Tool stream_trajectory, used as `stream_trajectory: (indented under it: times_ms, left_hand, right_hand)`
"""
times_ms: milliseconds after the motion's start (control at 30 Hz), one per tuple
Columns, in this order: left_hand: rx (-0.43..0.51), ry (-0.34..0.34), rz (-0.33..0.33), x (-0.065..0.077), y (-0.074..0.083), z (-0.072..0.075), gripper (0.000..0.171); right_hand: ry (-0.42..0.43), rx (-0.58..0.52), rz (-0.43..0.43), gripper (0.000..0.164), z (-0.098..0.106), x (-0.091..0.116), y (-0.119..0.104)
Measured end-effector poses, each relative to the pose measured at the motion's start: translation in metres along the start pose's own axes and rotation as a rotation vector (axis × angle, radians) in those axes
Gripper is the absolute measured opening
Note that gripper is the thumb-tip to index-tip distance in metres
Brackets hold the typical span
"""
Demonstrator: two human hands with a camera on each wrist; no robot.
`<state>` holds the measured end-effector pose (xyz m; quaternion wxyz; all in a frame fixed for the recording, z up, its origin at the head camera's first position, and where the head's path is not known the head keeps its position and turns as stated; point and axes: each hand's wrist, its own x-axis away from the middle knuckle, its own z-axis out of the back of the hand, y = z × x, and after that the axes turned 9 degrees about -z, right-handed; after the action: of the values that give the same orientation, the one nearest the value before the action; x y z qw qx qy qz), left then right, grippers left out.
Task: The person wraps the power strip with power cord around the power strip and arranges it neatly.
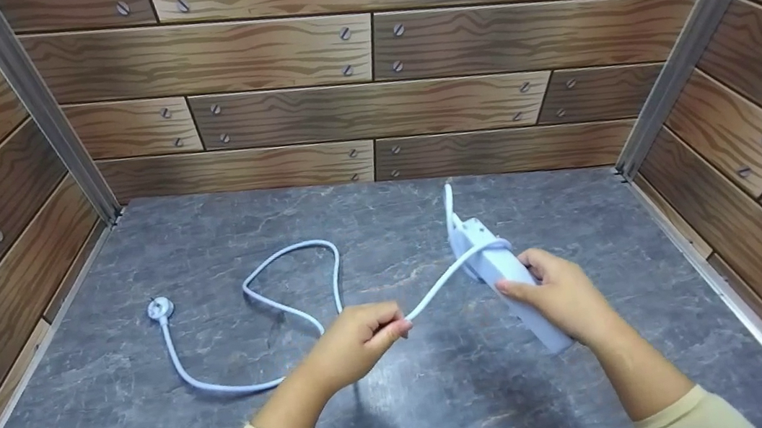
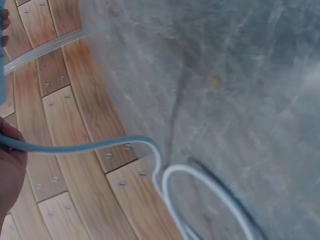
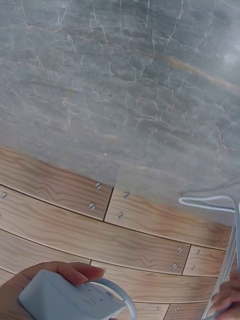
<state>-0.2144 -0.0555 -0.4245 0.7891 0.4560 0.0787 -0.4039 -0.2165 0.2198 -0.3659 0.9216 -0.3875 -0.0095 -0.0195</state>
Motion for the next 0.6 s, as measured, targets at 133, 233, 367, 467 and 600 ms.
stream_trajectory:
  times_ms: [133,233,367,467,600]
  left_hand:
    - [0.017,-0.012,-0.065,0.006,-0.009,-0.008,0.021]
    - [0.007,-0.043,-0.087,0.012,-0.016,-0.013,0.022]
    - [0.079,-0.044,0.013,0.020,-0.026,-0.017,0.012]
    - [0.156,-0.029,0.102,0.024,-0.029,-0.017,0.004]
    - [0.218,-0.058,0.135,0.025,-0.019,-0.011,0.006]
  right_hand:
    - [-0.024,-0.044,0.006,0.039,0.005,0.000,-0.003]
    - [-0.063,-0.096,0.044,0.037,0.011,0.002,-0.006]
    - [-0.173,-0.188,0.150,0.034,0.020,0.003,-0.008]
    - [-0.260,-0.227,0.246,0.030,0.025,0.004,-0.008]
    - [-0.318,-0.264,0.366,0.026,0.024,0.008,-0.008]
